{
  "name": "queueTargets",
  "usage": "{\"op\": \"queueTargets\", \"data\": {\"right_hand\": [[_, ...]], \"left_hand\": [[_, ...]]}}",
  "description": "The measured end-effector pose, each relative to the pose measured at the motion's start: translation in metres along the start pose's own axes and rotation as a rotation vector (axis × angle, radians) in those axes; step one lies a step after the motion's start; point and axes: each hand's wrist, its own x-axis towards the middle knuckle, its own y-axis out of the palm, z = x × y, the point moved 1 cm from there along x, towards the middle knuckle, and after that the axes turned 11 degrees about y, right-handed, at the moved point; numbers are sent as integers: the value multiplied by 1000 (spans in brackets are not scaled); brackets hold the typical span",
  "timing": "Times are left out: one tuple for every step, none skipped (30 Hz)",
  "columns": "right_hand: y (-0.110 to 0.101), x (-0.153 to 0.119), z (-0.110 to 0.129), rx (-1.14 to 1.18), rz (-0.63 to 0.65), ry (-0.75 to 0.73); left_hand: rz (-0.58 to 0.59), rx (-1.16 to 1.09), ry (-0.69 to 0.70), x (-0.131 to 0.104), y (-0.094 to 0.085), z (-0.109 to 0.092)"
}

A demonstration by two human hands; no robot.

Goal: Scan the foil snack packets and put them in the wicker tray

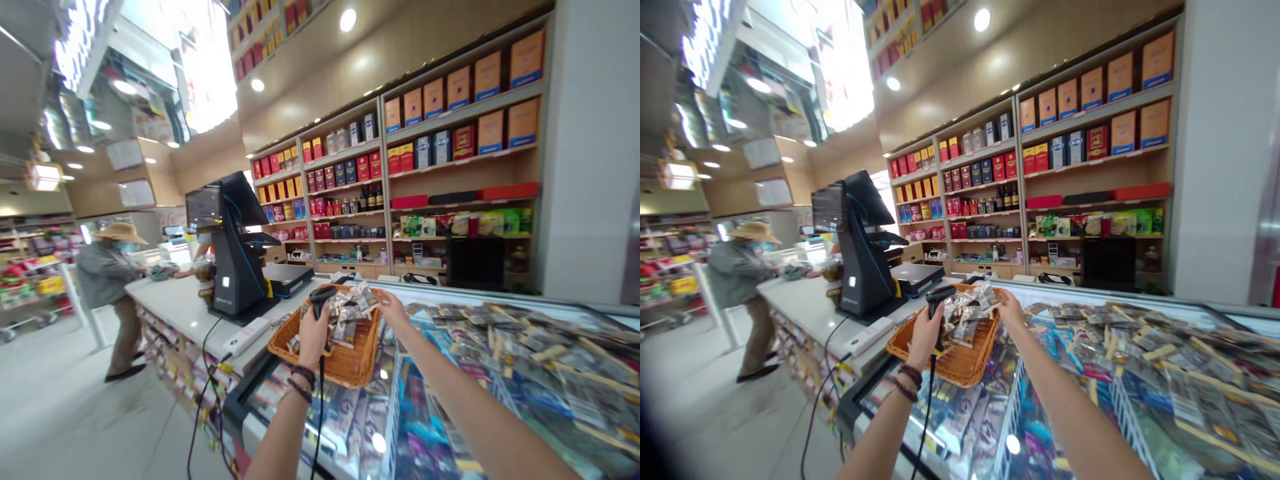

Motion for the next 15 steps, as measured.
{"op": "queueTargets", "data": {"right_hand": [[1, 1, -3, -36, -46, -49], [-3, 1, -6, -79, -103, -94], [-11, 1, -11, -126, -158, -129], [-24, 1, -15, -174, -200, -151], [-40, 1, -19, -224, -227, -166], [-59, 0, -21, -278, -234, -181], [-79, -2, -22, -331, -234, -188], [-101, -4, -21, -376, -228, -186], [-124, -8, -17, -411, -218, -180], [-146, -12, -12, -437, -204, -165], [-168, -17, -5, -454, -180, -147], [-189, -24, 3, -466, -149, -130], [-209, -32, 11, -479, -118, -117], [-229, -42, 20, -496, -105, -133], [-248, -54, 29, -520, -100, -172]], "left_hand": [[-11, 16, 6, 0, -5, 4], [-15, 29, 11, -1, -9, 7], [-16, 41, 14, -2, -12, 9], [-14, 50, 16, -4, -13, 11], [-10, 54, 21, -6, -12, 11], [-2, 54, 27, -9, -10, 10], [11, 47, 37, -12, -6, 8], [29, 30, 49, -15, 0, 4], [51, 4, 58, -19, 7, 0], [74, -26, 64, -23, 16, -5], [97, -56, 68, -27, 25, -11], [121, -85, 72, -31, 36, -16], [145, -110, 75, -35, 46, -22], [171, -130, 77, -40, 57, -27], [202, -148, 81, -45, 68, -32]]}}
